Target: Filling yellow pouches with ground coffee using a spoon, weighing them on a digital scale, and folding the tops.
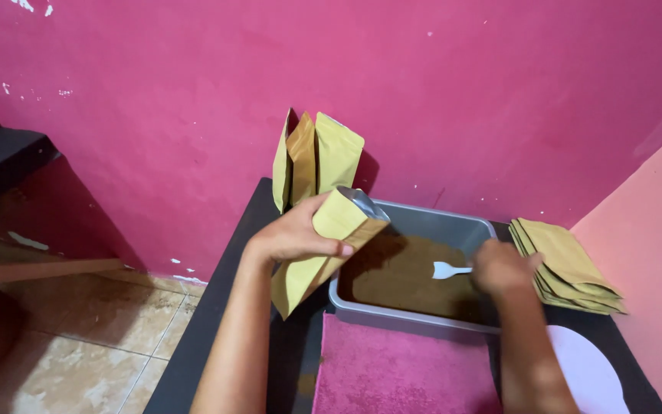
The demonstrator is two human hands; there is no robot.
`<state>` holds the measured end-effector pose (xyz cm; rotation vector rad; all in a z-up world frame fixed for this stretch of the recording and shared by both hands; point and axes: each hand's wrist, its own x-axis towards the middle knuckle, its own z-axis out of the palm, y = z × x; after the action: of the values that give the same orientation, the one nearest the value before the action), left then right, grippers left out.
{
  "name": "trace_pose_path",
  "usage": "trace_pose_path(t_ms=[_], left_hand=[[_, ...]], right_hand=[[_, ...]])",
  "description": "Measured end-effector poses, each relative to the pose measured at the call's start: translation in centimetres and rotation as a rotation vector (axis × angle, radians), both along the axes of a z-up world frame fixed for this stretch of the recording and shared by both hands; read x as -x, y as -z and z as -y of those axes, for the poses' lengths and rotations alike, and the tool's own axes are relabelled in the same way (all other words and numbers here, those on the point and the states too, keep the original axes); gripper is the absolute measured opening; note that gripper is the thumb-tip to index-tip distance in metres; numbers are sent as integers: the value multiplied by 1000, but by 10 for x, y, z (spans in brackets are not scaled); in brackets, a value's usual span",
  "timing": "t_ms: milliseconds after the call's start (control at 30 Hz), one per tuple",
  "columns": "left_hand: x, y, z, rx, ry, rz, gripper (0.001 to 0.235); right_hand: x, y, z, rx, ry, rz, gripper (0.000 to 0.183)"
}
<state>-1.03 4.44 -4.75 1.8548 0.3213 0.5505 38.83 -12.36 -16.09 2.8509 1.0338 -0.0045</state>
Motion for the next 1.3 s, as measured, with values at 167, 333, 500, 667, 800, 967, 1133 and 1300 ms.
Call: trace_pose_path(t_ms=[167, 333, 500, 667, 800, 967, 1133, 1300], left_hand=[[8, -18, 2, -123, -108, -105, 83], [-2, -33, 23, -315, -156, -235, 97], [-13, -44, 38, -359, -136, -451, 106], [-22, -40, 54, -394, -124, -532, 103], [-29, -39, 64, -462, -101, -553, 102], [-34, -47, 71, -494, -82, -564, 103], [-34, -49, 70, -502, -86, -575, 104], [-26, -48, 58, -388, -58, -433, 102]], right_hand=[[98, -43, -19, -45, -167, -218, 21], [114, -80, -4, -96, -199, -265, 24], [117, -119, 21, -178, -175, -233, 24], [106, -131, 40, -290, -140, -214, 23], [110, -143, 58, -408, -203, -196, 21], [146, -157, 54, -428, -330, -213, 22], [166, -153, 46, -536, -511, -188, 16], [144, -157, 66, -779, -641, -104, 21]])
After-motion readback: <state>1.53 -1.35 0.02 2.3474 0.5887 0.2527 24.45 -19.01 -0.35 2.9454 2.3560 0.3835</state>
